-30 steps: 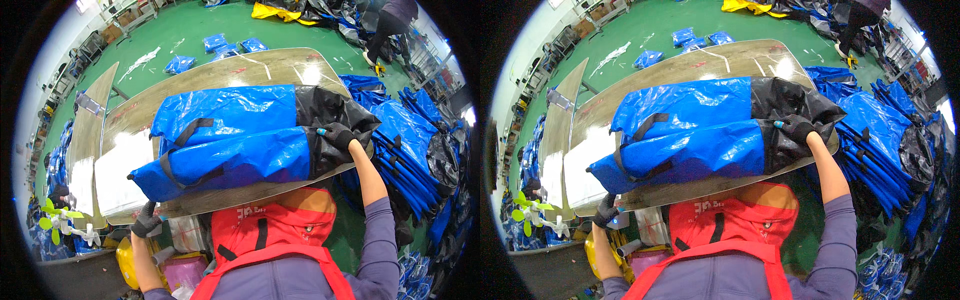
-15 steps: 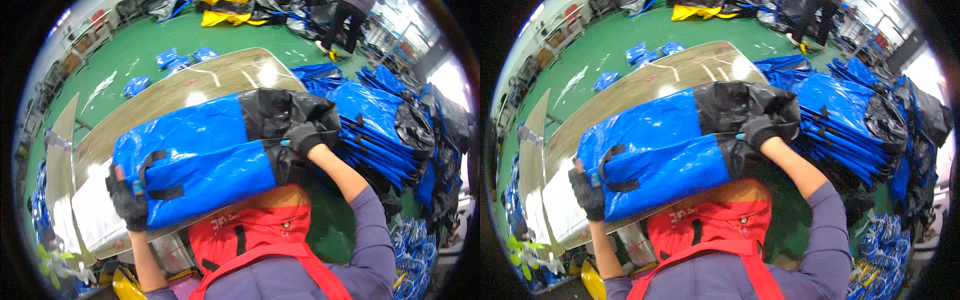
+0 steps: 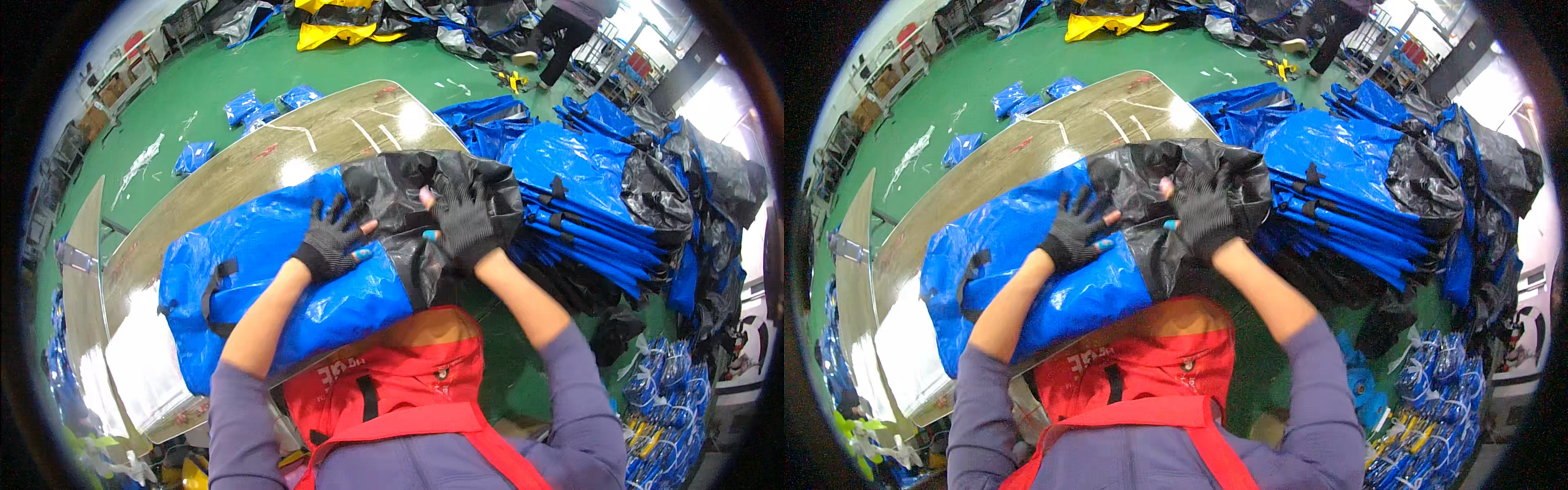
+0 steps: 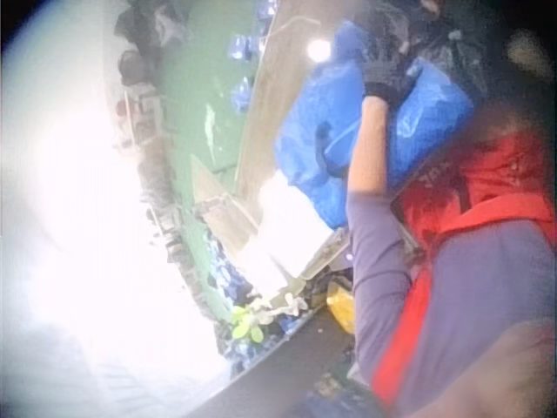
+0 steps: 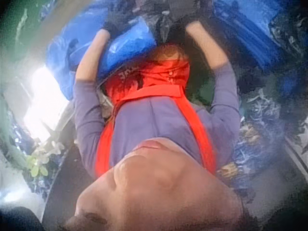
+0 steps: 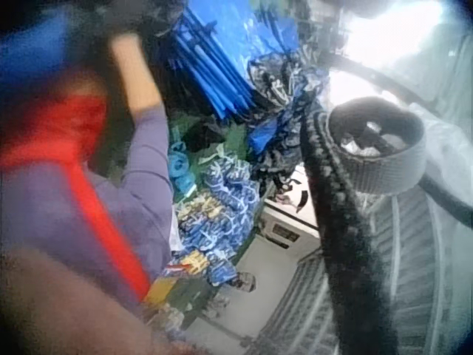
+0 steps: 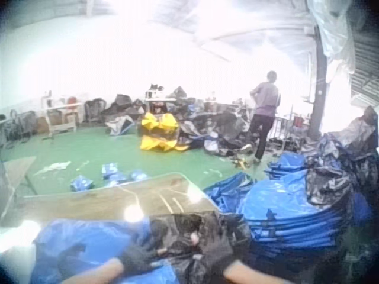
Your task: The person repeatedly folds blue and black tarps on a table, places each folded tarp into a clear plastic bag, and sets the bagged item aside. The process is repeated multiple times with similar items.
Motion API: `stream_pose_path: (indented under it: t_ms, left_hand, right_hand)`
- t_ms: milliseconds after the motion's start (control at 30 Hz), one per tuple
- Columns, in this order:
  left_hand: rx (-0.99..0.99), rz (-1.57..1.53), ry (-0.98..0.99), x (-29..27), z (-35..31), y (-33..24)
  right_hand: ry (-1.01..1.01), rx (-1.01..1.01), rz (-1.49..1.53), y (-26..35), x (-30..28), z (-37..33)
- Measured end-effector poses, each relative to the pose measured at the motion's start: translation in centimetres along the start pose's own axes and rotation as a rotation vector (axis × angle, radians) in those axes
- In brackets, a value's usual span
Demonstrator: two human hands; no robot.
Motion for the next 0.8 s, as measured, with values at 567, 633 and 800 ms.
stream_pose_path:
  t_ms: [567,633,800]
  left_hand:
    - [0.312,-0.176,0.167,0.5,-9.3,-4.0]
    - [0.198,-0.212,0.234,-1.3,-14.0,-0.6]
    - [-0.369,-0.354,0.387,-5.2,-29.0,9.0]
  right_hand:
    - [0.796,-0.067,0.482,-2.5,4.2,9.6]
    - [0.824,-0.070,0.502,-2.7,6.6,9.4]
    - [0.722,0.027,0.454,-3.9,8.3,8.1]
Point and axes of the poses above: each hand's wrist, its own z-axis towards the middle knuckle, its own x-axis out of the palm, y = z × x, the point moved 4 cm from there along z, towards the middle knuckle, and after that the axes turned 13 degrees about -x, right-handed, at the moved point
